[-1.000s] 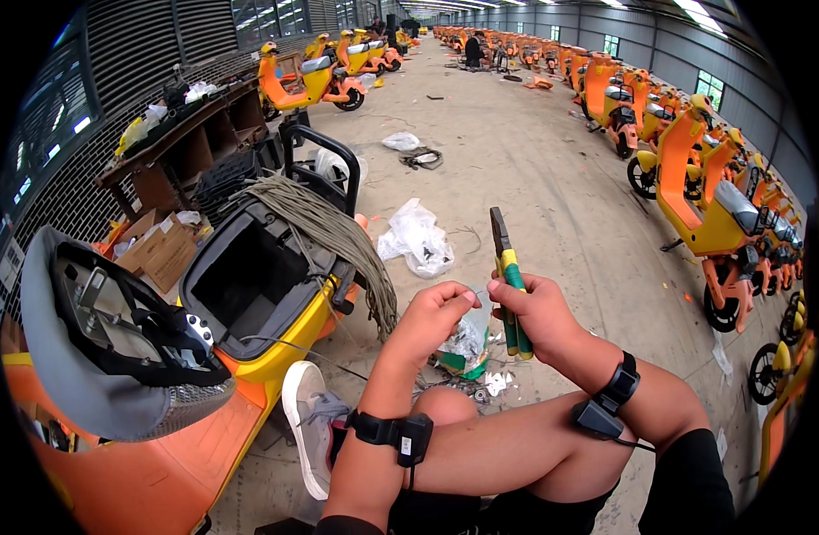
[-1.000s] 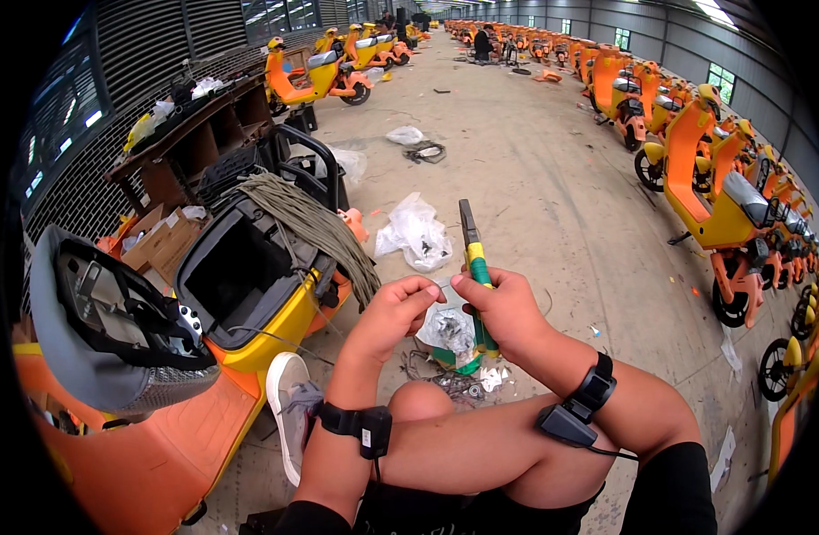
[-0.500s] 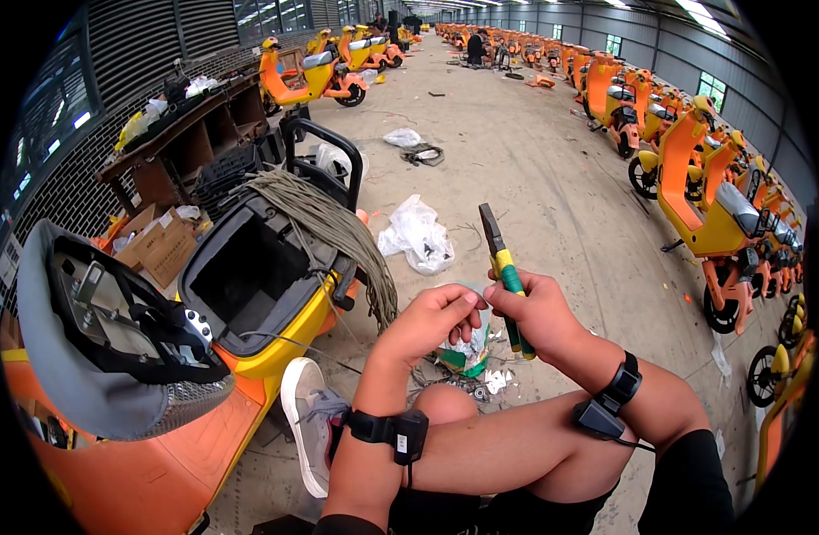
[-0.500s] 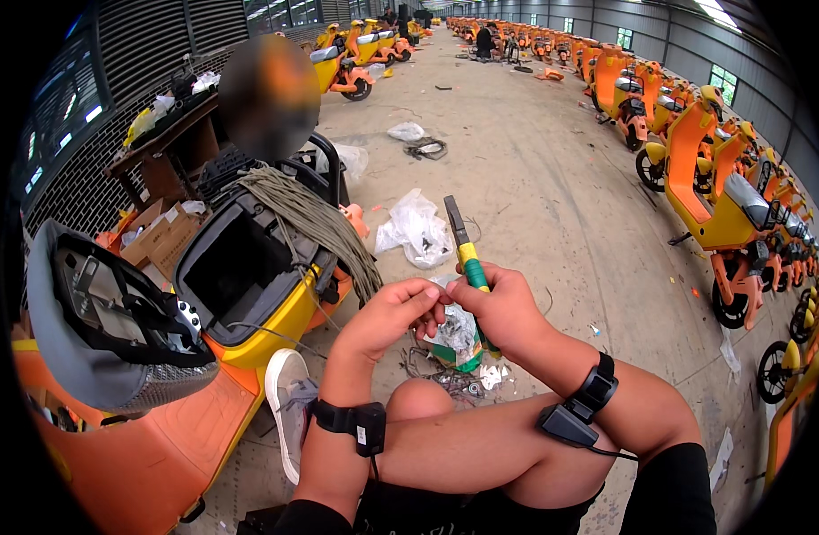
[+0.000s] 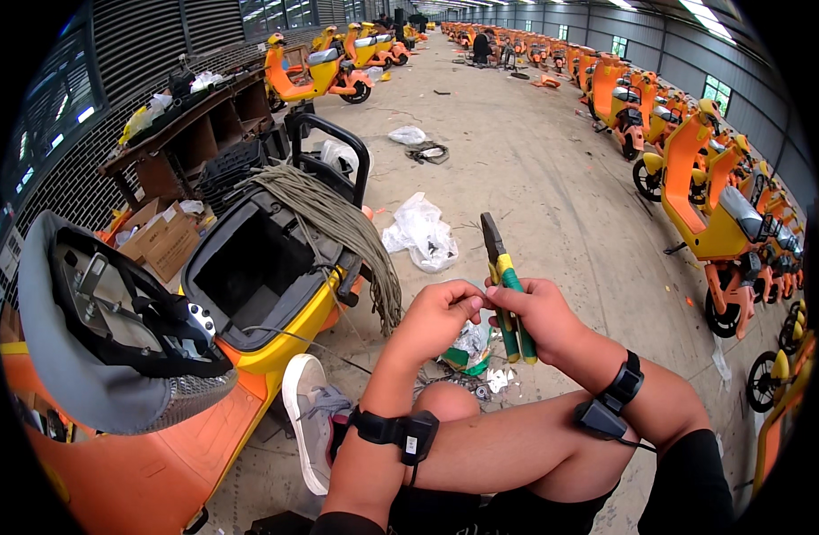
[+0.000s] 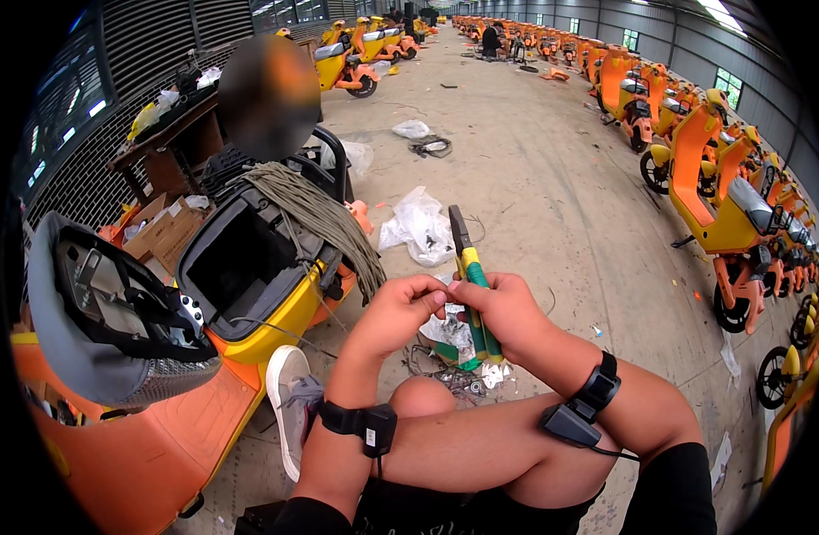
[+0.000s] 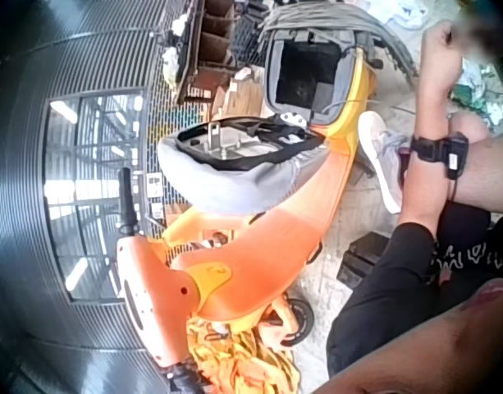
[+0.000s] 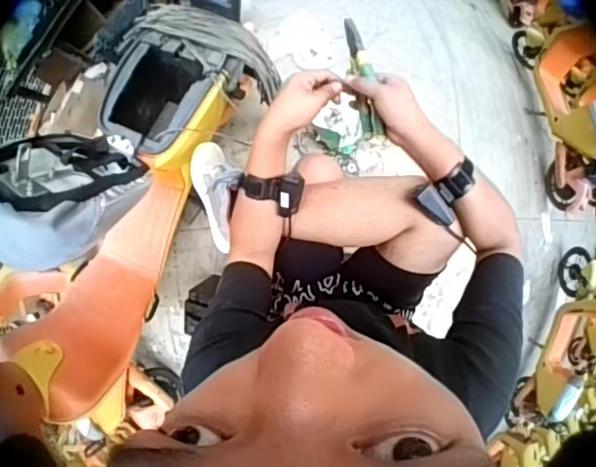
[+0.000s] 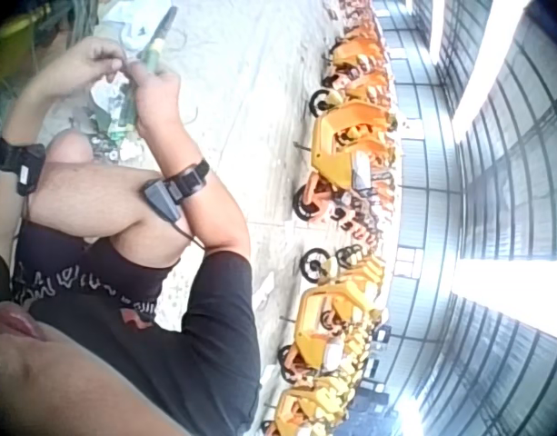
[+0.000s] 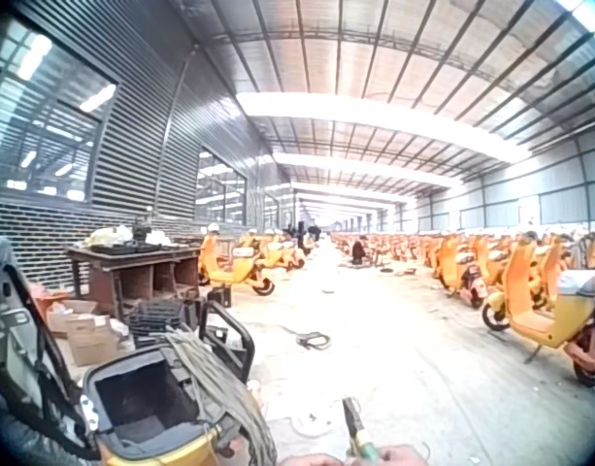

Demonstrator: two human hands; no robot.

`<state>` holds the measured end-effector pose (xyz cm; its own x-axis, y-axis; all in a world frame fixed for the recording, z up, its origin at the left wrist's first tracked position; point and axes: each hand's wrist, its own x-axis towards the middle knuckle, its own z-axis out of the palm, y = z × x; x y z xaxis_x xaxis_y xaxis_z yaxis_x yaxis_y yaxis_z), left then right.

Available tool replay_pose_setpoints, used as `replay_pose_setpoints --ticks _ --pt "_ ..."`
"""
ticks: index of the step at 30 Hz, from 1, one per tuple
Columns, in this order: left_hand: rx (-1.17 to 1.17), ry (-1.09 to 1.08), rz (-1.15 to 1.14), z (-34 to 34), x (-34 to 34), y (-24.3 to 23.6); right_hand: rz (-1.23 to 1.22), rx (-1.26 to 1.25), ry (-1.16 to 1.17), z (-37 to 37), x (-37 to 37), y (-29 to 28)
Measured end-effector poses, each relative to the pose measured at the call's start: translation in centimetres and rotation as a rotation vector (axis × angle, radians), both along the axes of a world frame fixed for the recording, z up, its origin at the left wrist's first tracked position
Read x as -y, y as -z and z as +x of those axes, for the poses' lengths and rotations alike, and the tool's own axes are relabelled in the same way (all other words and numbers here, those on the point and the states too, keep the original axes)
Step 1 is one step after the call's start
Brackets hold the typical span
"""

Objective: The person uses pliers to strip insulation from wires on a motorcycle wiring harness and twists the copper ends together while sitting in a large warehouse.

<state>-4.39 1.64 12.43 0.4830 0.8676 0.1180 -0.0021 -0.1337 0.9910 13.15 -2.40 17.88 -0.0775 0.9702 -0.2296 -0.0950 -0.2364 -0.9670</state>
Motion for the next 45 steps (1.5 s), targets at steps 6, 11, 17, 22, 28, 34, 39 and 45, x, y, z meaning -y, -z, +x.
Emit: replay_pose_setpoints --ticks 6,11,17,22,28,34,39,45 --pt "-0.122 -0.083 0.059 0.0 0.6 -0.9 -0.212 -0.214 -0.017 0.0 0.0 0.1" --pt "-0.087 -0.073 -0.030 0.1 1.0 -1.8 -0.123 -0.080 0.046 0.2 -0.1 0.5" --pt "-0.041 -0.127 0.036 0.6 1.2 -1.5 -0.093 -0.059 0.045 0.3 -0.2 0.4" --pt "-0.068 -0.195 0.137 0.8 1.3 -1.5 -0.102 -0.058 0.065 0.5 -0.3 0.7" --pt "-0.105 -0.234 0.170 0.4 1.1 -1.6 -0.133 -0.088 0.067 0.9 -0.3 0.4" --pt "-0.166 -0.217 0.231 0.4 0.9 -1.3 -0.150 -0.091 0.043 0.9 -0.1 -0.1" --pt "-0.213 -0.213 0.260 0.4 1.6 -2.1 -0.114 -0.047 0.045 1.1 -0.3 0.4" --pt "-0.214 -0.203 0.266 0.4 1.7 -2.2 -0.110 -0.046 0.051 0.9 -0.2 0.2"
